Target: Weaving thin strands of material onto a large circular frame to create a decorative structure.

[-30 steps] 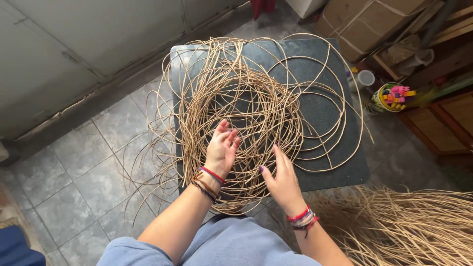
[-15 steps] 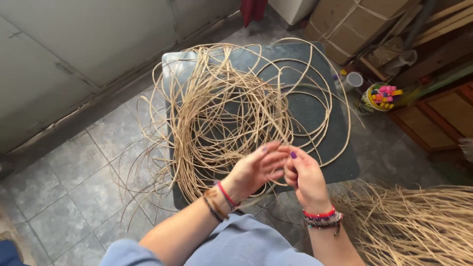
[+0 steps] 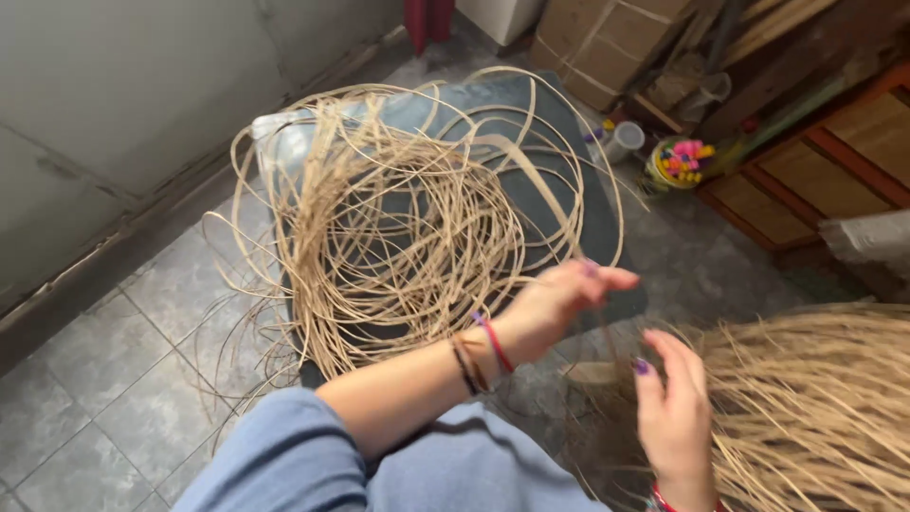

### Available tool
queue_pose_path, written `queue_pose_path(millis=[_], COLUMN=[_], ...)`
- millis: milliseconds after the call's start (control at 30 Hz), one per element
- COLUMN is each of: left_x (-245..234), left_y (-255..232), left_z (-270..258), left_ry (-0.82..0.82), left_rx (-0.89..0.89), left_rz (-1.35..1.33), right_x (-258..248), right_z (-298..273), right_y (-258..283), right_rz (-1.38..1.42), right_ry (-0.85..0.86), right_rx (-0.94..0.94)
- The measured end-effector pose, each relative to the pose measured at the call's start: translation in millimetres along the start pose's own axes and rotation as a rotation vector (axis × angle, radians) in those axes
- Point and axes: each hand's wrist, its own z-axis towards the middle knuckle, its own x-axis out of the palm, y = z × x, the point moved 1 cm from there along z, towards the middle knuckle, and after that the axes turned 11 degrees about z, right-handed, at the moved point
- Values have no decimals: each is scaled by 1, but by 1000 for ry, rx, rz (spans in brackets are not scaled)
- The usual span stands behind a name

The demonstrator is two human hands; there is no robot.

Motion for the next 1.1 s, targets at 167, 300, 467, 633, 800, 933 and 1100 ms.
queue_pose_path(millis=[167,300,467,633,800,933,1100], left_x=[39,24,-17,56,71,51,83], left_y=[49,25,10,30,37,22,56], left_z=[-20,-25,-1,-39,-53,-21,-56], left_ry=[174,147,10,272,524,292,412], left_rx=[-52,-257,-72,-131,-257,-186,-233], left_rz=[202,266,-236,217,296,-60,202], right_x=[27,17,-31,-10,-17,-55,-35], right_z=[-2,-24,-66,-77,-101,-144,-154], right_y=[-1,-23,-50,-30,-30,-58,-48], right_rz=[10,169,197,220,253,21,-82], right_ry=[6,61,45,16,-59,31,-49], right_rx=[94,102,317,376,488,309,314])
